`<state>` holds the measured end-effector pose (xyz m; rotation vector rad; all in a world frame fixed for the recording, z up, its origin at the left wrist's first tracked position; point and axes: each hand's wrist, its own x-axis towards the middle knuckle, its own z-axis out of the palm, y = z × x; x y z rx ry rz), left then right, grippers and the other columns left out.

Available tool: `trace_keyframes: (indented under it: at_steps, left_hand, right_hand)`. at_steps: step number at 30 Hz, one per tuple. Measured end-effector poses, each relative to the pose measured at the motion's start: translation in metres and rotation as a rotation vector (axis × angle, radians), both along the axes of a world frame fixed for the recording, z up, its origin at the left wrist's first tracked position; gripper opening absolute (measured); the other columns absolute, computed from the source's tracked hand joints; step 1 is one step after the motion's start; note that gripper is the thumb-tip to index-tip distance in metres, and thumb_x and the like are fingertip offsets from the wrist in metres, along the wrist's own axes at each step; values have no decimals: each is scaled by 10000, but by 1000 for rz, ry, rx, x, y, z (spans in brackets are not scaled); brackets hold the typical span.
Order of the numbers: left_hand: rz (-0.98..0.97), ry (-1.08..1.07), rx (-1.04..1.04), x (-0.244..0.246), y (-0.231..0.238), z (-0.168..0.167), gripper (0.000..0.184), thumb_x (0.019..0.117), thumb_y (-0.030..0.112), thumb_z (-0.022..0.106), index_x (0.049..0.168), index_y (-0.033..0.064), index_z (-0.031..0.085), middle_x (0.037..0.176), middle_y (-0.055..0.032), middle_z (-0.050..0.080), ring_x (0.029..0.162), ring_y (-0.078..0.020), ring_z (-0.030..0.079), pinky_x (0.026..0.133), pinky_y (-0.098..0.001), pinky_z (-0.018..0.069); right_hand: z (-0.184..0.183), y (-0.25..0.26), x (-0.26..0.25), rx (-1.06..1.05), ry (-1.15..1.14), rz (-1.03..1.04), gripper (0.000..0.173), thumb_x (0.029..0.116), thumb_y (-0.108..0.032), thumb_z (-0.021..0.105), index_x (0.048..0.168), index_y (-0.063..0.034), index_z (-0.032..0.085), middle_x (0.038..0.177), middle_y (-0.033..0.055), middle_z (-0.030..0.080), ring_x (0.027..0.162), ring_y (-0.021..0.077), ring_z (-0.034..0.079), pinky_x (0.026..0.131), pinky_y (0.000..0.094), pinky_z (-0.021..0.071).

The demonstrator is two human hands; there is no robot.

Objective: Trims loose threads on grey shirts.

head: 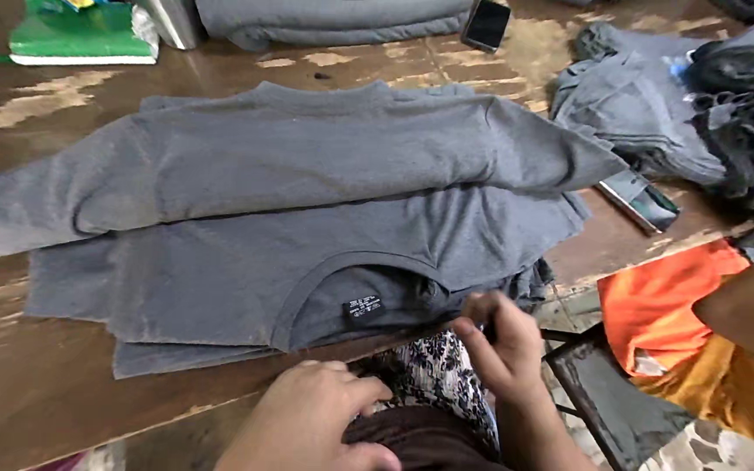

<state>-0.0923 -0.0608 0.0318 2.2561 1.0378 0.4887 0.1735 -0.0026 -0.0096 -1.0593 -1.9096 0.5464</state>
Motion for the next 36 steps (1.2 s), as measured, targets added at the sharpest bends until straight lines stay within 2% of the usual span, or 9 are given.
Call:
trace_keyframes:
  at_steps: [5,10,14,16,18,22,26,29,36]
  left_hand:
    - [567,-14,222,-15,0,5,422,984,475,634,1135,94,734,880,-35,723,797,-152,669,723,-315,558]
    - [959,140,86,-28,9,-17,446,915,383,628,1162,17,692,911,-127,670,771,-242,632,666,-410,530]
    - [986,-65,194,-36,1,-18,246,932,207,573,1010,45,740,854,-31,679,700,10,599,624,-133,504]
    - [961,-397,308,-36,10,-23,192,990,171,609,1070,32,716,1113,-39,651,977,-13,639,832,-166,563]
    - [894,-842,199,-30,23,-26,152,1034,205,599,1156,219,688,1226,116,660,1106,-4,637,930,-219,564]
    - [805,-1573,-246,-16,33,-21,109,1021,215,605,1073,233,699,1009,-13,732,902,-124,730,818,-321,627]
    - [700,-1590,-221,-19,26,-27,352,972,223,694,1318,276,663,1104,-20,744,1004,-141,728,926,-341,602]
    - [719,-1559,-163,-16,19,-27,236,887,126,781,1115,129,722,993,-37,758,911,-136,738,878,-342,615]
    - [668,-1365,40,-7,9,-39,362,966,71,665,1311,180,645,1194,39,714,1054,-67,682,936,-256,564]
  right_hand:
    - [2,26,-15,25,-74,-58,387,976,-367,669,862,-3,600,695,28,540,628,21,476,591,166,413]
    - [4,25,-32,218,44,-10,116,857,-97,661,872,-83,547,778,41,584,797,110,565,775,245,460]
    - [2,18,-31,249,-127,104,101,868,-87,609,801,-119,540,714,31,555,800,176,550,813,316,428]
    - [-12,15,-42,279,-349,206,101,879,-87,597,785,-124,587,704,37,607,768,240,597,735,391,463]
    - [-13,12,-47,263,-415,299,82,857,-88,583,791,-136,579,708,29,612,752,244,596,700,393,453]
    - [20,9,-50,-37,-187,574,96,904,-132,604,860,-48,622,837,122,648,788,234,645,711,360,529]
    - [8,20,-70,-48,134,544,129,993,-173,583,937,-77,516,1263,123,644,1246,165,607,1029,309,523]
    - [1,34,-92,-23,66,424,224,994,-184,575,1020,31,634,1090,181,711,997,178,655,910,316,507]
    - [20,32,-128,78,262,430,211,986,-183,667,1007,12,588,1110,149,736,987,113,684,906,256,544]
